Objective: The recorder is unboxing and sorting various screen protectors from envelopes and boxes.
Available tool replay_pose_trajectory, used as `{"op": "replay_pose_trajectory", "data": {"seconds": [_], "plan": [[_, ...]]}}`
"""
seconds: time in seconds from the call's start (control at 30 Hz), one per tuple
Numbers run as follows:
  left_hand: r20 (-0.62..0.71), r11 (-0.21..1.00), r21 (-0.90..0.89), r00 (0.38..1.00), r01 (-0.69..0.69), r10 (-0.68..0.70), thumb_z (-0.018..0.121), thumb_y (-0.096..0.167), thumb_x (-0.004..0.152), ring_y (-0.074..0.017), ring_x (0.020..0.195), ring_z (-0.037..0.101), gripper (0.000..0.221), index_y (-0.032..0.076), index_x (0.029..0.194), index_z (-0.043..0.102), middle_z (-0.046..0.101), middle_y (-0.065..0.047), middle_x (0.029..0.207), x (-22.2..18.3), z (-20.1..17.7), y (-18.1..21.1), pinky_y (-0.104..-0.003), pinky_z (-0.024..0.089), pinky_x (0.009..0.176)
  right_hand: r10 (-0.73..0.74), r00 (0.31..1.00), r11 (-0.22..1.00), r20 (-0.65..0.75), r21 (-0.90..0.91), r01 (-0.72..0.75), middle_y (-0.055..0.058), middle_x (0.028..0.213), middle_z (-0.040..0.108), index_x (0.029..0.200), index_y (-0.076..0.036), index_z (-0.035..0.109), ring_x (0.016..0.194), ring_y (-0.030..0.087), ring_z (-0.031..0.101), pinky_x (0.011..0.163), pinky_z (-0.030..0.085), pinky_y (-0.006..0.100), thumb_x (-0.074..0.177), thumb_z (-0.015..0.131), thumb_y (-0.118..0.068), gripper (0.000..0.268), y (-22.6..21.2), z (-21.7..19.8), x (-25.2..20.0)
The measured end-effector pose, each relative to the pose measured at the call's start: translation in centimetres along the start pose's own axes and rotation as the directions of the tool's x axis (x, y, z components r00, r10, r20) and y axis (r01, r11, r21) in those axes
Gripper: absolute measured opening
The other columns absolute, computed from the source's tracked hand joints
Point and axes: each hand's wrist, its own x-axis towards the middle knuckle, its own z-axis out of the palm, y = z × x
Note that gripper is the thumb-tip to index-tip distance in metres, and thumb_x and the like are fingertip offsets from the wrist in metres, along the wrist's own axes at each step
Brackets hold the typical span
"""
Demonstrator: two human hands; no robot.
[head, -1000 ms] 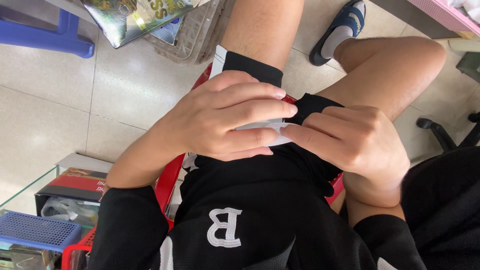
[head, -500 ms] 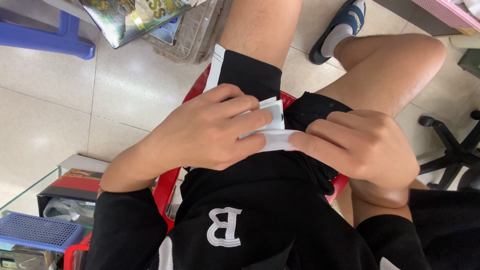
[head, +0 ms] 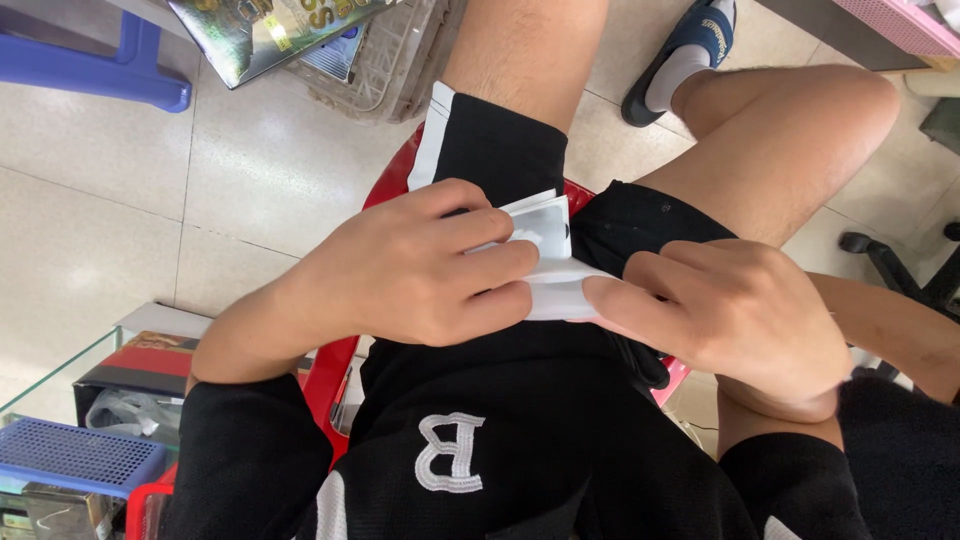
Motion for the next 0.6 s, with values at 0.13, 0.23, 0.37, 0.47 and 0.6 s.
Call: {"op": "replay_pose_trajectory", "data": {"seconds": [0.13,0.23,0.37,0.47,0.6], "plan": [[-0.094,0.972,-0.233,0.995,0.021,-0.044,0.076,0.013,0.095,-0.0211,0.096,0.068,0.014,0.008,0.095,0.062,0.069,-0.004,0.107,-0.6,1.8,-1.1,-0.035,0.055,0.085,-0.061,0.998,0.997,-0.034,-0.051,0.059,0.000,0.073,0.059,0.108,-0.009,0.067,0.059,0.017,0.056,0.048,0.045,0.033,0.075,0.073,-0.008,0.033,0.1,0.2,0.0],[-0.192,0.849,-0.524,0.964,0.059,-0.185,0.081,0.014,0.097,-0.0220,0.096,0.072,0.029,0.002,0.111,0.059,0.072,-0.006,0.110,-0.8,3.3,-0.9,-0.034,0.057,0.082,-0.071,0.993,0.997,-0.095,-0.050,0.067,0.001,0.074,0.061,0.105,-0.009,0.066,0.057,0.016,0.056,0.047,0.045,0.032,0.078,0.074,-0.010,0.029,0.0,0.6,0.1],[-0.145,0.703,-0.694,0.927,0.155,-0.347,0.085,0.019,0.093,-0.0199,0.097,0.077,0.042,0.004,0.125,0.062,0.074,-0.004,0.110,-2.0,5.7,-0.4,-0.030,0.060,0.080,-0.060,0.989,0.998,-0.133,0.001,0.061,0.002,0.078,0.064,0.107,-0.007,0.066,0.058,0.017,0.057,0.049,0.045,0.033,0.078,0.075,-0.011,0.030,-0.1,0.7,0.3],[-0.180,0.756,-0.632,0.917,0.170,-0.356,0.086,0.022,0.093,-0.0210,0.099,0.076,0.040,0.009,0.124,0.064,0.073,-0.004,0.113,-2.6,6.6,-0.3,-0.031,0.061,0.080,-0.064,0.984,0.998,-0.167,0.019,0.068,0.002,0.080,0.065,0.109,-0.007,0.067,0.060,0.017,0.058,0.050,0.046,0.033,0.081,0.075,-0.012,0.029,0.1,1.2,-0.1],[-0.311,0.938,-0.334,0.929,0.092,-0.202,0.085,0.028,0.097,-0.0258,0.111,0.069,0.031,0.015,0.120,0.067,0.061,-0.009,0.131,-2.2,5.8,0.3,-0.036,0.057,0.089,-0.009,0.977,1.000,-0.211,0.019,0.013,0.003,0.082,0.065,0.106,-0.008,0.067,0.063,0.018,0.060,0.054,0.048,0.034,0.083,0.075,-0.013,0.025,0.0,1.7,-0.6]]}}
